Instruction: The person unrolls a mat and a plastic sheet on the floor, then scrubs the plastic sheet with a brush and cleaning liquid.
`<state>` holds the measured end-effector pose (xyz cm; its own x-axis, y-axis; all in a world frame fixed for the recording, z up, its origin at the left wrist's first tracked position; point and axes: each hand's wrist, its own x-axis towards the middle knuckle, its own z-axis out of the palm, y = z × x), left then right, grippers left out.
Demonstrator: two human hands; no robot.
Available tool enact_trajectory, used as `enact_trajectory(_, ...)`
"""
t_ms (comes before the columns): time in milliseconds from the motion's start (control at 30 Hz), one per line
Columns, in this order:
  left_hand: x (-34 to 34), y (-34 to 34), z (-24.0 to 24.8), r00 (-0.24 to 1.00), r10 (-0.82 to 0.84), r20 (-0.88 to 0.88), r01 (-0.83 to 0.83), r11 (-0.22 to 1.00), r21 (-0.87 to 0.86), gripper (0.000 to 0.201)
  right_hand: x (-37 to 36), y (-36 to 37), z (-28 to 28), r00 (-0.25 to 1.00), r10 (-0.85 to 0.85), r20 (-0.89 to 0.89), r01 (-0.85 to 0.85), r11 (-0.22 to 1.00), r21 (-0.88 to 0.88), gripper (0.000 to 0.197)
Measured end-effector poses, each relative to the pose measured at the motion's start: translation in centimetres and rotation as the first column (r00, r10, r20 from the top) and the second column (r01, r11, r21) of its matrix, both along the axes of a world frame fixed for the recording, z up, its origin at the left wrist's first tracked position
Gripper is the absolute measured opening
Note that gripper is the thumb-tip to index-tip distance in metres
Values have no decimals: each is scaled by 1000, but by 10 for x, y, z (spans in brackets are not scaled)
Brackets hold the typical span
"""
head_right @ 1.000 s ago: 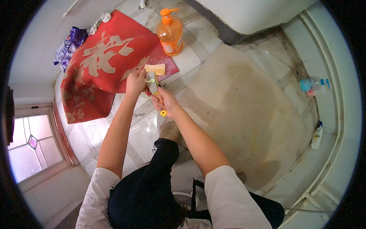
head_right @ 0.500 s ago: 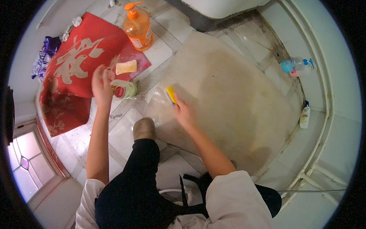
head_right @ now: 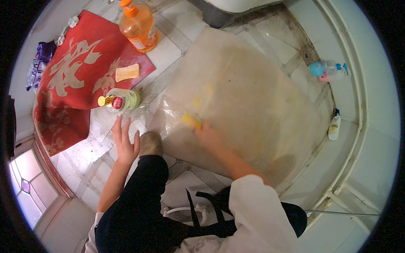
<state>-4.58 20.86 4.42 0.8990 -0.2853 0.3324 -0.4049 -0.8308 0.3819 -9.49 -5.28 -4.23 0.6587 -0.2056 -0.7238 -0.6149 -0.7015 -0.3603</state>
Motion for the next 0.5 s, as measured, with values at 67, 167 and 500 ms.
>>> enact_trajectory(67,-4,-9,-4,979,-56,-196,63,998,29,46,-38,-7,2,894,420,154,-429,903,32,50)
enact_trajectory(167,-5,-11,-9,966,-82,-244,86,996,9,41,-8,-35,10,991,131,-31,-132,991,-38,50)
enact_trajectory(500,-9,-4,-40,814,-181,-552,181,982,-54,25,-31,35,3,543,464,700,-273,886,-374,44)
